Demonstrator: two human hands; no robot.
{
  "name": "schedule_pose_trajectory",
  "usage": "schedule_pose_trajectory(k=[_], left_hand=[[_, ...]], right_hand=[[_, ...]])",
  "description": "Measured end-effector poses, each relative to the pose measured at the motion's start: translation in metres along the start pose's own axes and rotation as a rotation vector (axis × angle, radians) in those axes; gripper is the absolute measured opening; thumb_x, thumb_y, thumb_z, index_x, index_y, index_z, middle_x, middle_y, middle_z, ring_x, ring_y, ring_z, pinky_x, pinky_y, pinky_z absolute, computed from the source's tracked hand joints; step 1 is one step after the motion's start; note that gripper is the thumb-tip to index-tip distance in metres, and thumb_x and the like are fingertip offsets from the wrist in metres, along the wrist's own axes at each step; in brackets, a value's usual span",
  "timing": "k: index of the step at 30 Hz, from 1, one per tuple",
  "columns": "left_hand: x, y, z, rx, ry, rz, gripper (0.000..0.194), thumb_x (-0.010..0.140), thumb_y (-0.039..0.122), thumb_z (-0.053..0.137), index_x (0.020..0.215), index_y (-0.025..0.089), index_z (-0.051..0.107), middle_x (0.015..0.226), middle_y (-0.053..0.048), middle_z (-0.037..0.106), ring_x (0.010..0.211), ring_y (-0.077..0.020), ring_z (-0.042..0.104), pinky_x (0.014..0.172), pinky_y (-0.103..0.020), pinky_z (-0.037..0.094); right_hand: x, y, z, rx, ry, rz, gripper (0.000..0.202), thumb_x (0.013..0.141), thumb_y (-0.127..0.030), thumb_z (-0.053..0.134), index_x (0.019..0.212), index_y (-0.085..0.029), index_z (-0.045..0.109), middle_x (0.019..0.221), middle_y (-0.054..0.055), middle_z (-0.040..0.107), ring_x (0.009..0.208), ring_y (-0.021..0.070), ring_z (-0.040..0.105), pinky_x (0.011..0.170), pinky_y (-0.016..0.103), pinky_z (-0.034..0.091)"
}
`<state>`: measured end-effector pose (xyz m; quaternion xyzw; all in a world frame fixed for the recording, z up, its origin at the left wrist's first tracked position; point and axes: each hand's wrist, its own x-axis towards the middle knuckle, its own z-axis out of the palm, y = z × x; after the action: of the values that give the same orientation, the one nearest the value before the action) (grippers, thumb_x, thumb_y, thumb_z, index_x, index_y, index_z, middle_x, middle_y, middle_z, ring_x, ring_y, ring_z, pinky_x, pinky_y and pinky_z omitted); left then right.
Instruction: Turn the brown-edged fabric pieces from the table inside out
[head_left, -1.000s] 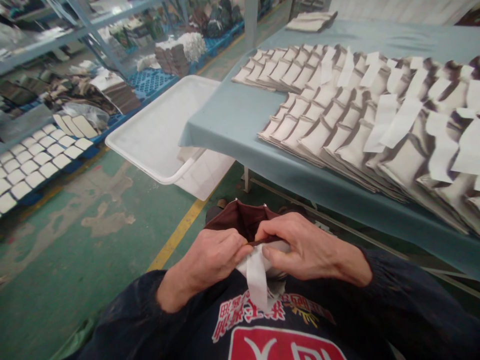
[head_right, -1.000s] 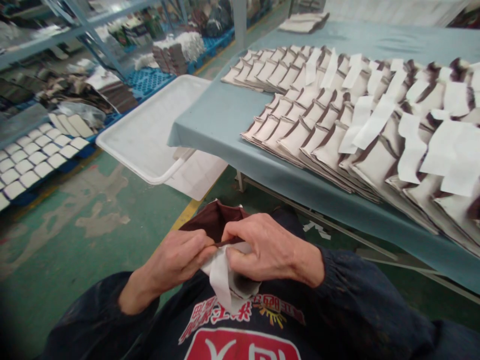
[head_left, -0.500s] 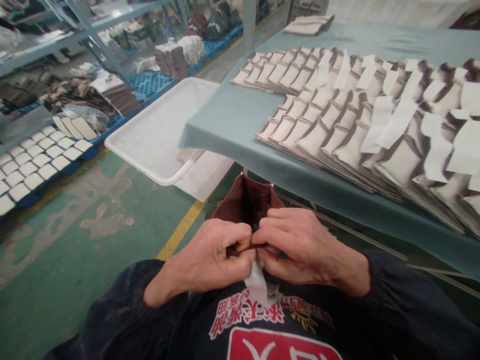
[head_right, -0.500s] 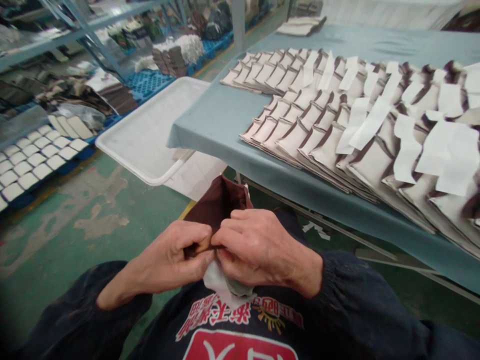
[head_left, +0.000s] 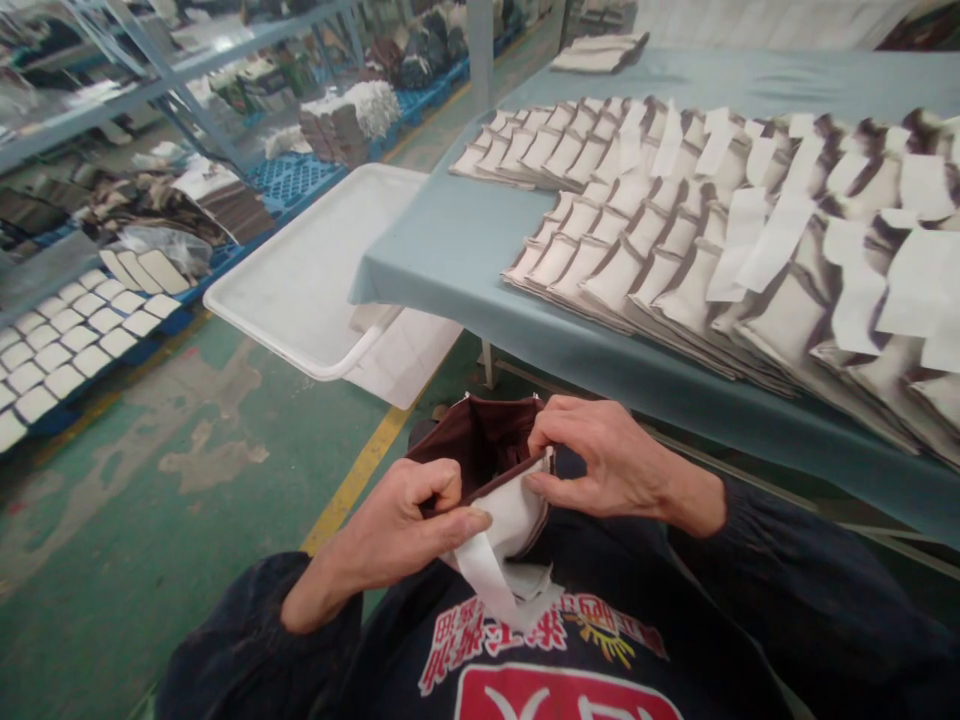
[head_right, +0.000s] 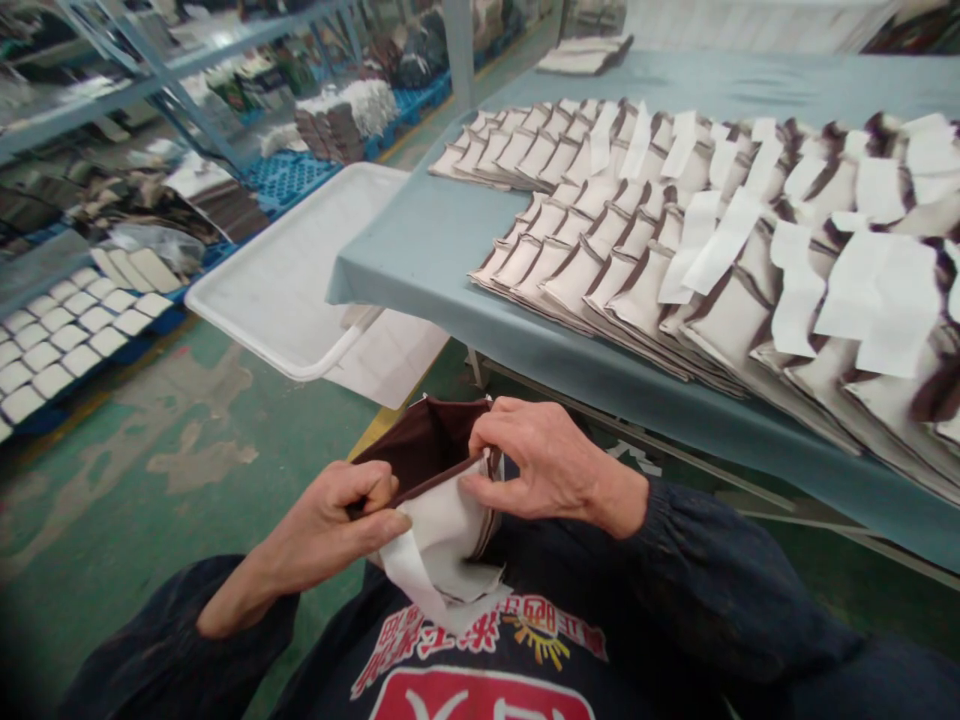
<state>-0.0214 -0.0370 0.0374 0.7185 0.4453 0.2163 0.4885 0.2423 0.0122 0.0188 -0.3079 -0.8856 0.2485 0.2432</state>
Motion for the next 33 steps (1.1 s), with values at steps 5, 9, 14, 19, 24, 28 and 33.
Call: schedule_pose_trajectory(k=[5, 9, 14, 19, 24, 28, 33], left_hand=[[-0.001, -0.004, 0.002, 0.071, -0.018, 0.016, 0.038, 0.089, 0.021, 0.05, 0.064, 0.024, 0.022, 0.058, 0.009, 0.021, 0.051, -0.0074, 0.022, 0.049, -0.025, 0.019], [0.005, -0.01, -0.009, 0.139, 0.062, 0.046, 0.039, 0.091, 0.023, 0.049, 0.064, 0.024, 0.021, 0.058, 0.009, 0.021, 0.051, -0.0075, 0.022, 0.049, -0.024, 0.02], [0.021, -0.005, -0.036, 0.193, 0.034, 0.009, 0.029, 0.094, 0.031, 0.055, 0.07, 0.02, 0.043, 0.063, 0.008, 0.038, 0.056, -0.0085, 0.035, 0.053, -0.022, 0.028], [0.036, 0.008, -0.054, 0.268, -0.02, 0.022, 0.03, 0.096, 0.037, 0.058, 0.074, 0.018, 0.051, 0.067, 0.006, 0.048, 0.061, -0.0096, 0.043, 0.057, -0.022, 0.033], [0.051, 0.016, -0.06, 0.269, 0.002, 0.003, 0.03, 0.092, 0.038, 0.064, 0.071, 0.016, 0.058, 0.066, 0.004, 0.055, 0.062, -0.0108, 0.047, 0.059, -0.023, 0.034], [0.057, 0.018, -0.062, 0.151, 0.023, -0.003, 0.031, 0.088, 0.039, 0.068, 0.069, 0.016, 0.06, 0.065, 0.004, 0.055, 0.061, -0.0111, 0.047, 0.059, -0.023, 0.035], [0.057, 0.026, -0.061, 0.076, -0.047, 0.023, 0.034, 0.078, 0.045, 0.082, 0.093, 0.017, 0.069, 0.086, 0.0, 0.068, 0.078, -0.0165, 0.059, 0.071, -0.026, 0.044]], right_hand=[[-0.007, 0.011, 0.001, 0.01, -0.032, 0.049, 0.024, 0.086, -0.04, 0.072, 0.084, -0.019, 0.061, 0.08, 0.004, 0.067, 0.077, 0.0192, 0.058, 0.068, 0.029, 0.039], [-0.009, 0.011, 0.0, 0.058, -0.034, 0.057, 0.024, 0.089, -0.037, 0.072, 0.081, -0.019, 0.059, 0.077, 0.002, 0.062, 0.073, 0.0165, 0.055, 0.066, 0.028, 0.037], [-0.002, 0.002, -0.017, 0.147, 0.027, 0.047, 0.02, 0.089, -0.026, 0.073, 0.078, -0.018, 0.059, 0.074, -0.002, 0.058, 0.066, 0.0122, 0.05, 0.062, 0.024, 0.035], [0.009, -0.008, -0.039, 0.149, 0.061, 0.058, 0.02, 0.088, -0.021, 0.074, 0.076, -0.018, 0.059, 0.073, -0.002, 0.058, 0.066, 0.0113, 0.051, 0.063, 0.024, 0.035], [0.016, -0.013, -0.054, 0.238, 0.049, 0.129, 0.022, 0.087, -0.023, 0.074, 0.074, -0.018, 0.057, 0.071, -0.004, 0.056, 0.062, 0.0097, 0.046, 0.058, 0.023, 0.034], [0.021, -0.015, -0.066, 0.388, -0.011, 0.254, 0.025, 0.087, -0.03, 0.072, 0.073, -0.019, 0.054, 0.069, -0.005, 0.051, 0.06, 0.0095, 0.042, 0.055, 0.023, 0.034], [0.023, -0.015, -0.072, 0.478, -0.027, 0.307, 0.03, 0.085, -0.035, 0.073, 0.071, -0.019, 0.052, 0.068, -0.005, 0.048, 0.06, 0.0096, 0.038, 0.054, 0.023, 0.032]])
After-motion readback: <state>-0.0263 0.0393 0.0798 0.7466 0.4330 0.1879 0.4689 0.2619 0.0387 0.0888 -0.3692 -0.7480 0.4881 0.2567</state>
